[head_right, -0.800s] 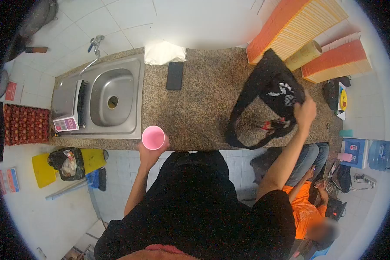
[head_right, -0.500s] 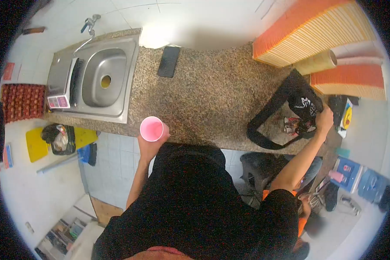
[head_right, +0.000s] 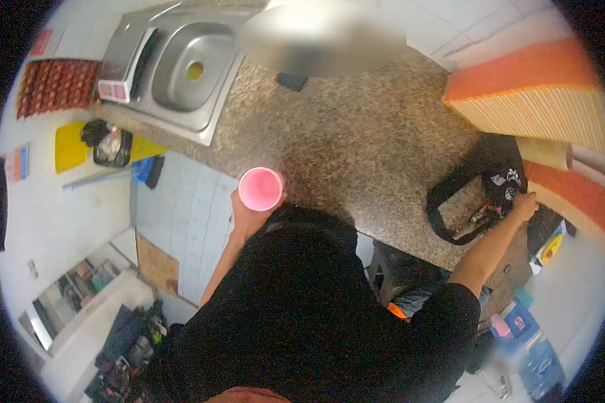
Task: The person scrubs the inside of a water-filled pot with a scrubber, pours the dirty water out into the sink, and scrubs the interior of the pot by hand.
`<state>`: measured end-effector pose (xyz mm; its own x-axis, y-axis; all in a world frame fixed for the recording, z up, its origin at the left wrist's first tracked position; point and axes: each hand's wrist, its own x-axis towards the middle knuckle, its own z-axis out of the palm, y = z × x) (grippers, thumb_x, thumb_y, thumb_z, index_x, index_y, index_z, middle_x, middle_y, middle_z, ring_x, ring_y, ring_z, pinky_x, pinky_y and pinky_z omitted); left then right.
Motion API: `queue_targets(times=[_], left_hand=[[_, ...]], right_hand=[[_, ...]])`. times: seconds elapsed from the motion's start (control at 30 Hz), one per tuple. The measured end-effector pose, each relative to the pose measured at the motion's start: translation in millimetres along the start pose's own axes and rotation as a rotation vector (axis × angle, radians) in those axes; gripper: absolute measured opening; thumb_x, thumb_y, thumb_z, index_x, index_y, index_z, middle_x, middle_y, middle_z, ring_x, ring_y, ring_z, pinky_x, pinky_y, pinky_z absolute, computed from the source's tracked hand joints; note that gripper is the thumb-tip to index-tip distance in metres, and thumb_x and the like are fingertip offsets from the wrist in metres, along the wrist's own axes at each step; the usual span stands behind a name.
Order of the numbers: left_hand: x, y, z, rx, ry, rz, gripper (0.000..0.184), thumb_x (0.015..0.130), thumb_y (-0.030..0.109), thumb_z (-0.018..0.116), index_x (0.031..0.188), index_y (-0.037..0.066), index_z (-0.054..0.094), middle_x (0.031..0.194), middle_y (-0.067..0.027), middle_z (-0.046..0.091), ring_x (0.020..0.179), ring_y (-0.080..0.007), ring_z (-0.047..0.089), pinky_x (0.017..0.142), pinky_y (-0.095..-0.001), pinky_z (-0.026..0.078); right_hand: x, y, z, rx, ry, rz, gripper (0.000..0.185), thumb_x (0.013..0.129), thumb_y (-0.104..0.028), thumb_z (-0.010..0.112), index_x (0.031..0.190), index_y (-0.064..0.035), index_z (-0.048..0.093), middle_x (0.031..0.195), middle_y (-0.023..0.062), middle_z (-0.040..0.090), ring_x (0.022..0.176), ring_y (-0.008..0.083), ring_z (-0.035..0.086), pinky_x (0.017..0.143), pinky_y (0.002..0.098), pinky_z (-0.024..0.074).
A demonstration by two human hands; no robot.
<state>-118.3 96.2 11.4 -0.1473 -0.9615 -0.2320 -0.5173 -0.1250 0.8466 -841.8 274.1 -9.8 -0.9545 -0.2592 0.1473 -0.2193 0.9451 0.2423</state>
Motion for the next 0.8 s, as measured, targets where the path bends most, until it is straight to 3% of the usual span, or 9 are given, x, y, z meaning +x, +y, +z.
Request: queue_targets(times=[0.07, 0.17, 0.23, 0.3, 0.37, 0.43, 0.57, 0.73, 0.8], left_hand=[[0.9, 3.8, -4.1, -0.015, 0.015, 0.063, 0.050, 0.068, 0.013, 0.083, 0.112, 0.002, 0.062, 0.102, -0.0133, 0.070, 0.094, -0.0251, 0.068, 0.082, -0.0343, 0.054], [1.5, 11.2, -6.7, -0.041, 0.052, 0.164, 0.050, 0.069, 0.013, 0.082, 0.114, 0.002, 0.062, 0.106, -0.0145, 0.069, 0.096, -0.0284, 0.068, 0.083, -0.0349, 0.054], [2.8, 15.3, -6.6, -0.037, 0.048, 0.165, 0.049, 0.069, 0.012, 0.081, 0.113, 0.003, 0.063, 0.107, -0.0158, 0.068, 0.098, -0.0309, 0.067, 0.083, -0.0358, 0.054], [6.7, 10.8, -2.3, 0.007, 0.018, 0.249, 0.052, 0.069, 0.011, 0.081, 0.116, 0.003, 0.060, 0.109, -0.0163, 0.067, 0.099, -0.0328, 0.067, 0.083, -0.0375, 0.054], [4.6, 12.0, 2.5, 0.002, -0.034, 0.268, 0.054, 0.069, 0.012, 0.081, 0.118, 0.003, 0.059, 0.111, -0.0161, 0.066, 0.100, -0.0315, 0.066, 0.085, -0.0376, 0.053], [2.0, 22.7, 7.6, -0.055, -0.093, 0.220, 0.057, 0.070, 0.014, 0.082, 0.120, 0.003, 0.057, 0.115, -0.0152, 0.065, 0.102, -0.0270, 0.066, 0.089, -0.0361, 0.052], [-6.8, 18.0, 26.6, 0.009, -0.190, 0.330, 0.064, 0.070, 0.011, 0.080, 0.126, 0.003, 0.050, 0.116, -0.0186, 0.063, 0.107, -0.0347, 0.062, 0.089, -0.0410, 0.052], [-17.9, 18.0, 51.0, -0.102, -0.403, 0.307, 0.072, 0.076, 0.022, 0.077, 0.134, 0.001, 0.040, 0.126, -0.0235, 0.056, 0.116, -0.0383, 0.056, 0.096, -0.0436, 0.049], [-26.0, 19.9, 54.2, 0.055, -0.392, 0.367, 0.078, 0.077, 0.027, 0.077, 0.138, 0.001, 0.036, 0.134, -0.0242, 0.049, 0.123, -0.0382, 0.051, 0.102, -0.0434, 0.044]], right_hand=[[26.0, 9.4, 22.6, -0.002, -0.001, -0.179, 0.066, 0.077, -0.029, 0.069, 0.133, -0.0059, 0.043, 0.121, 0.0294, 0.054, 0.106, 0.0462, 0.057, 0.090, 0.0512, 0.0483], [-51.2, -45.7, -51.5, 0.031, 0.139, -0.381, 0.062, 0.080, -0.029, 0.069, 0.131, -0.0024, 0.046, 0.120, 0.0277, 0.056, 0.106, 0.0428, 0.058, 0.089, 0.0511, 0.0474], [-141.2, -110.3, -116.7, 0.366, 0.313, -0.760, 0.050, 0.084, -0.022, 0.067, 0.127, -0.0003, 0.052, 0.119, 0.0245, 0.058, 0.102, 0.0389, 0.060, 0.088, 0.0470, 0.0477], [-242.2, -169.0, -158.7, 0.919, -0.118, -0.751, 0.041, 0.083, -0.013, 0.070, 0.120, -0.0019, 0.059, 0.118, 0.0162, 0.060, 0.104, 0.0267, 0.059, 0.086, 0.0390, 0.0490], [-325.9, -204.9, -186.2, 1.234, -0.846, -0.940, 0.054, 0.075, -0.015, 0.079, 0.123, -0.0063, 0.057, 0.127, 0.0088, 0.057, 0.110, 0.0241, 0.057, 0.091, 0.0401, 0.0505], [-386.2, -219.6, -184.5, 1.192, -0.986, -1.207, 0.089, 0.061, -0.021, 0.089, 0.137, -0.0080, 0.046, 0.140, 0.0100, 0.048, 0.125, 0.0258, 0.050, 0.098, 0.0431, 0.0474], [-443.5, -222.6, -172.9, 1.381, -1.097, -1.255, 0.110, 0.055, -0.029, 0.093, 0.144, -0.0047, 0.034, 0.144, 0.0135, 0.044, 0.133, 0.0274, 0.043, 0.107, 0.0417, 0.0386], [-437.0, -206.7, -163.8, 1.431, -0.976, -1.019, 0.067, 0.057, -0.023, 0.092, 0.113, -0.0010, 0.062, 0.107, 0.0083, 0.068, 0.098, 0.0169, 0.064, 0.089, 0.0333, 0.0504], [-417.9, -193.3, -133.5, 1.426, -0.817, -0.921, 0.065, 0.061, -0.017, 0.090, 0.115, 0.0013, 0.060, 0.109, 0.0092, 0.065, 0.100, 0.0174, 0.062, 0.090, 0.0345, 0.0497]])
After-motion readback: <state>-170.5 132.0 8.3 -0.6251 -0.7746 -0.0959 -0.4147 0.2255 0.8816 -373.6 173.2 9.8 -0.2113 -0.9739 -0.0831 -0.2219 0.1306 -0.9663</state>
